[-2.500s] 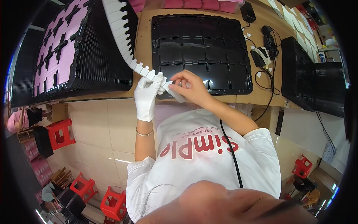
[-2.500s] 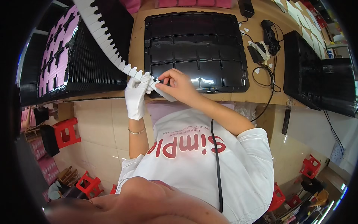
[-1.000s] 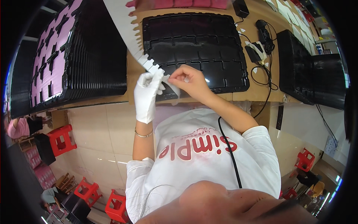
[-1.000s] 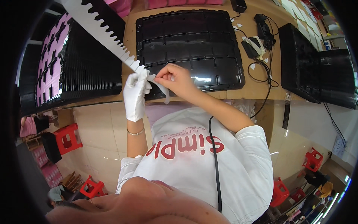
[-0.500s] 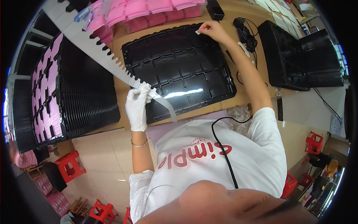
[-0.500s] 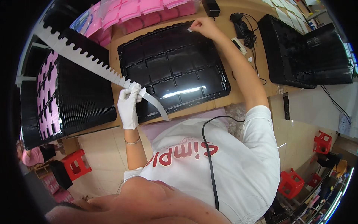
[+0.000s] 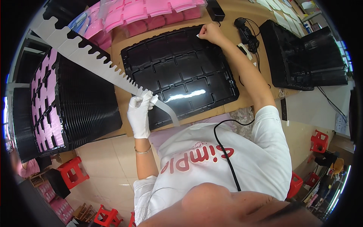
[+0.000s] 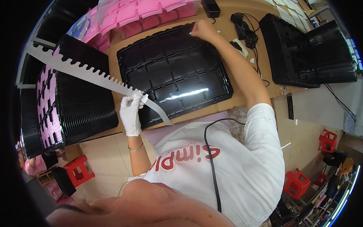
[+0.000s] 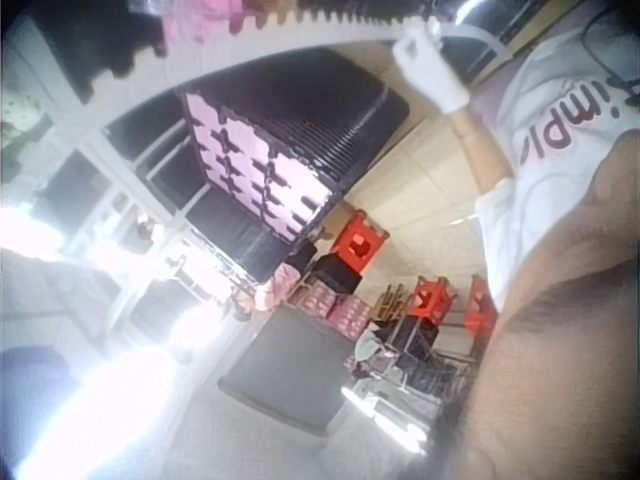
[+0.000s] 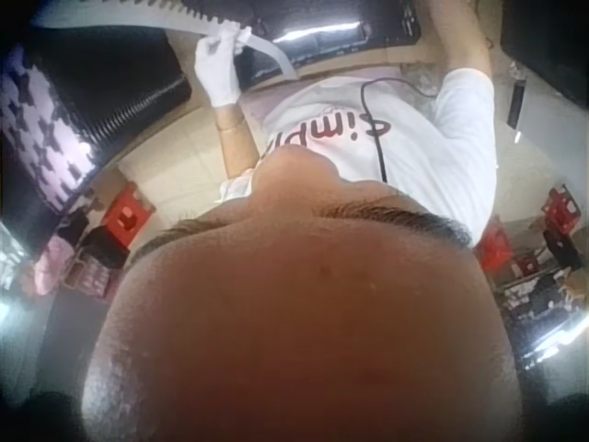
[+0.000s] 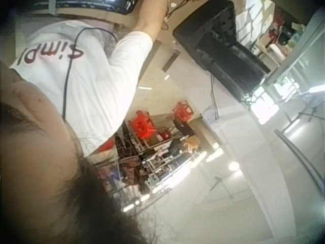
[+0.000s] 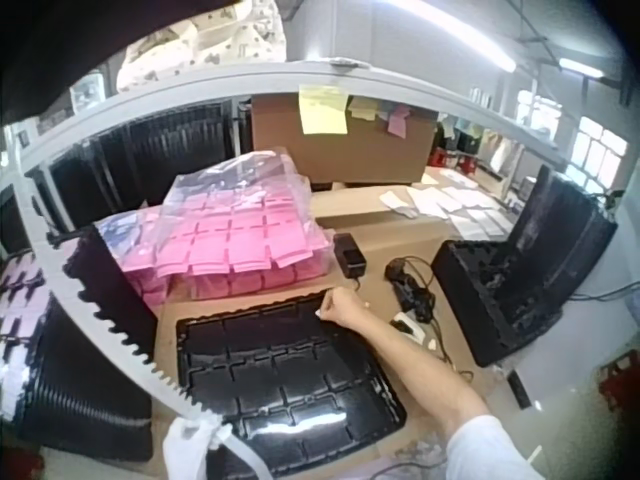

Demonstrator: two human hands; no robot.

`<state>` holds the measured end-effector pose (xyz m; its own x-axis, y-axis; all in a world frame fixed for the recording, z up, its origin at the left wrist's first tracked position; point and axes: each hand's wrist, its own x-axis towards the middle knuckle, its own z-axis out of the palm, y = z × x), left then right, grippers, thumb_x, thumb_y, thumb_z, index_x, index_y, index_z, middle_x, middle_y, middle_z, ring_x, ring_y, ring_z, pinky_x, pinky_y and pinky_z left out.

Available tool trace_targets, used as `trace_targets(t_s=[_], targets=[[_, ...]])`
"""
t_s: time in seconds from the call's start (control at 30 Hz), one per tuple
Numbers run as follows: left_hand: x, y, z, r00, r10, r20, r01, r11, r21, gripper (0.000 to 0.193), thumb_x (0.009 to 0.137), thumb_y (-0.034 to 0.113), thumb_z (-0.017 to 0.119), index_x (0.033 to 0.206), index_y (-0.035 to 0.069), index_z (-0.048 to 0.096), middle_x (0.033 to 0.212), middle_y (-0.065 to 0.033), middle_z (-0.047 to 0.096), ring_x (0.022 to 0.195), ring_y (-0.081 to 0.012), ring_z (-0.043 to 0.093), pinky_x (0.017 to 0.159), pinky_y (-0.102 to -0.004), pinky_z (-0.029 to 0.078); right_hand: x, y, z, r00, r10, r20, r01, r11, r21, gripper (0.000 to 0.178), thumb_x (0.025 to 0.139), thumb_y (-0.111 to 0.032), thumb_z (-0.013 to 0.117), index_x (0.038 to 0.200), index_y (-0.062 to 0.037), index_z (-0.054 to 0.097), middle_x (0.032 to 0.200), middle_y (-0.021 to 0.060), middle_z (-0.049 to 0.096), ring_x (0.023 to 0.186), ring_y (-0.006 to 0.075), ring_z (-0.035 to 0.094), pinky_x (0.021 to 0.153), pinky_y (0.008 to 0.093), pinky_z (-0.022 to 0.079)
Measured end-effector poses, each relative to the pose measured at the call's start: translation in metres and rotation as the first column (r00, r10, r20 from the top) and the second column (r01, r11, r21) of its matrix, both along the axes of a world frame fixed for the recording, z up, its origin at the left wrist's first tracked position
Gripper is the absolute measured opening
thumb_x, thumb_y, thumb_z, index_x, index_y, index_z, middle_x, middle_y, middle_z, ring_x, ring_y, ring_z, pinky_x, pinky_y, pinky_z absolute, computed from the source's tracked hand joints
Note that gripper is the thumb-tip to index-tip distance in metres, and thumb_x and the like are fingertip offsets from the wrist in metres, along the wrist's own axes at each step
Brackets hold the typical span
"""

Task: The person assembles black plastic trays by applying a white adhesive strip to the edge of each tray and then placing a pink plastic insert into the tray. The person repeats this process for multiple trays, stacking the finished units to the side.

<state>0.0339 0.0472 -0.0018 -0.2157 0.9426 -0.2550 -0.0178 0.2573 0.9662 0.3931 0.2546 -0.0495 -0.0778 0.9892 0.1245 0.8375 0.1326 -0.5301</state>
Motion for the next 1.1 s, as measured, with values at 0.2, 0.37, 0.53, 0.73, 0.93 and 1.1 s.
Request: trace_targets(t_s=[0.2,0.37,0.53,0.73,0.93,1.1], targets=[[0.001,-0.001,0.004,1.000,-0.011,-0.029,0.011,1.000,0.001,0.018,0.086,0.013,0.072,0.080,0.005,0.058,0.087,-0.0069,0.070,0.071,-0.0075,0.064,0.063,-0.0200,0.047,0.019,-0.016,-0.018,0.950,0.000,-0.312,0.011,0.999,0.033,0.020,0.072,-0.021,0.077,0.077,-0.0032,0.068,0.066,0.0033,0.062,0.060,0.0125,0.056,0.057,0.0281,0.045],[0.000,-0.003,0.002,0.998,-0.017,-0.064,0.018,1.000,0.005,0.018,0.086,0.014,0.072,0.080,0.005,0.058,0.084,-0.0062,0.069,0.069,-0.0067,0.063,0.063,-0.0201,0.047,-0.006,-0.014,0.007,0.976,-0.201,-0.079,0.197,0.978,-0.065,0.032,0.066,-0.033,0.079,0.077,-0.0046,0.071,0.072,0.0110,0.069,0.070,0.0250,0.067,0.068,0.0364,0.052],[0.000,-0.002,0.001,0.995,-0.035,-0.092,0.035,0.999,0.006,0.019,0.086,0.014,0.072,0.080,0.005,0.057,0.081,-0.0057,0.068,0.069,-0.0070,0.063,0.062,-0.0204,0.047,-0.001,-0.001,-0.005,0.977,-0.215,0.013,0.215,0.977,-0.002,0.023,0.070,-0.025,0.079,0.075,-0.0051,0.069,0.066,0.0078,0.065,0.063,0.0190,0.063,0.060,0.0342,0.049],[-0.001,-0.003,-0.003,0.998,-0.013,-0.055,0.014,1.000,0.026,0.018,0.086,0.013,0.072,0.079,0.005,0.058,0.079,-0.0047,0.067,0.068,-0.0066,0.062,0.061,-0.0203,0.047,-0.009,-0.013,0.003,0.978,-0.202,-0.048,0.200,0.979,-0.036,0.020,0.072,-0.023,0.078,0.076,-0.0049,0.070,0.064,0.0061,0.064,0.061,0.0168,0.061,0.059,0.0325,0.047],[-0.001,-0.004,-0.002,0.999,-0.022,-0.030,0.024,0.998,0.060,0.015,0.086,0.012,0.071,0.082,0.005,0.059,0.080,-0.0039,0.067,0.067,-0.0054,0.060,0.060,-0.0192,0.045,-0.016,-0.075,0.021,0.736,0.038,-0.676,-0.145,0.984,-0.102,0.009,0.085,-0.013,0.064,0.083,-0.0037,0.062,0.080,0.0043,0.064,0.068,0.0113,0.055,0.063,0.0231,0.043],[0.015,-0.015,0.014,0.993,-0.101,0.066,0.098,0.994,0.051,0.015,0.086,0.014,0.072,0.085,0.004,0.061,0.079,-0.0033,0.067,0.066,-0.0046,0.056,0.059,-0.0188,0.043,-0.057,-0.165,0.037,0.016,-0.256,-0.966,-0.364,0.899,-0.245,0.011,0.087,-0.001,0.052,0.096,-0.0028,0.057,0.098,0.0159,0.064,0.083,0.0163,0.058,0.077,0.0269,0.048]])
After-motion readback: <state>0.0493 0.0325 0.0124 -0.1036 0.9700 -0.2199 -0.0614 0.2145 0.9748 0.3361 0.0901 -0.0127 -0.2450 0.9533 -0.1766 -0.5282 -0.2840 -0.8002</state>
